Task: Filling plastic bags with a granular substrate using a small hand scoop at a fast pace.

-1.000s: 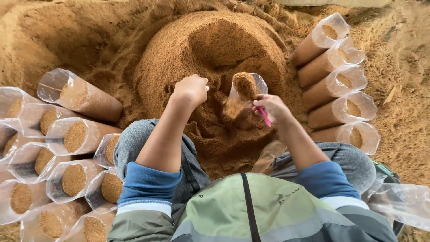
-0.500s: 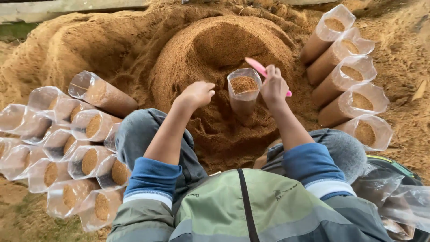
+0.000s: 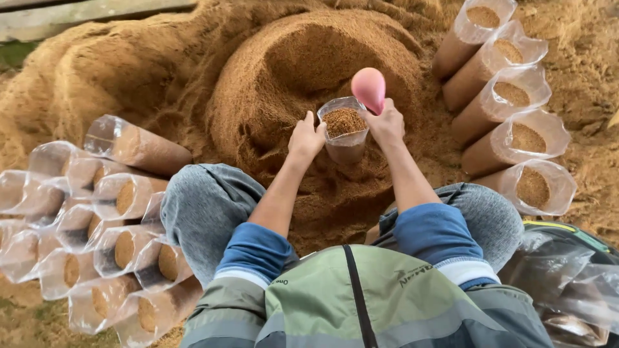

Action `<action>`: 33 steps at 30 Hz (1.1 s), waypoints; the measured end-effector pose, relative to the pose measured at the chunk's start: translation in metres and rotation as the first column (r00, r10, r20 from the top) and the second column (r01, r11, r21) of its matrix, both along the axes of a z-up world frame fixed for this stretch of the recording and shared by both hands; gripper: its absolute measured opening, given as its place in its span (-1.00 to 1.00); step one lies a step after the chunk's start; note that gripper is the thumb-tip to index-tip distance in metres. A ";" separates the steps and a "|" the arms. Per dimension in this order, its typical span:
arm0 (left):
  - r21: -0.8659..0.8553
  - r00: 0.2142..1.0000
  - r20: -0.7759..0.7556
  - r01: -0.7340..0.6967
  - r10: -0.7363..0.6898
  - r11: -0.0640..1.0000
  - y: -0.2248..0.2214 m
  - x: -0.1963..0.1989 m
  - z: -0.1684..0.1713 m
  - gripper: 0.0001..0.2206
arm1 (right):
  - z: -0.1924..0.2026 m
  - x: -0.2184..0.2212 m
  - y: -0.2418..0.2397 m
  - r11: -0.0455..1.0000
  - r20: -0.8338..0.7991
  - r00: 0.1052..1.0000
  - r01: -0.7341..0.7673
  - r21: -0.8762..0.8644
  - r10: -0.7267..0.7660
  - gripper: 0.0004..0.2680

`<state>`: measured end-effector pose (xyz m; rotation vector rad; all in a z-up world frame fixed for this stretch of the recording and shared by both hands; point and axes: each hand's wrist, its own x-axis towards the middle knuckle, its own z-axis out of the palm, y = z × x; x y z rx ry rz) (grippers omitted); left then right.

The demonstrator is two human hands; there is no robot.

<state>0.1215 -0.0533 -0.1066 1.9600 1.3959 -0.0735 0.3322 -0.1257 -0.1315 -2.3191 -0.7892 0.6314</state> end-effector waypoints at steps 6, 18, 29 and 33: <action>-0.143 0.964 0.089 -0.235 0.249 0.961 0.005 0.019 -0.023 -0.19 | -0.020 -0.008 0.004 0.984 0.111 0.987 -0.099 -0.151 0.116 -0.66; 0.126 0.896 0.388 -0.282 0.214 0.951 -0.006 0.038 -0.033 -0.79 | -0.025 0.004 -0.016 0.990 0.182 0.981 -0.040 -0.133 0.065 -0.81; -0.063 0.924 0.265 -0.269 0.276 0.961 -0.010 0.032 0.014 -0.61 | 0.000 -0.008 -0.009 0.980 0.129 0.987 -0.071 -0.185 0.096 -0.81; -0.060 0.957 0.179 -0.221 0.228 0.974 0.000 0.033 -0.026 -0.55 | -0.030 0.000 -0.003 0.967 0.090 0.990 -0.084 -0.240 0.108 -0.80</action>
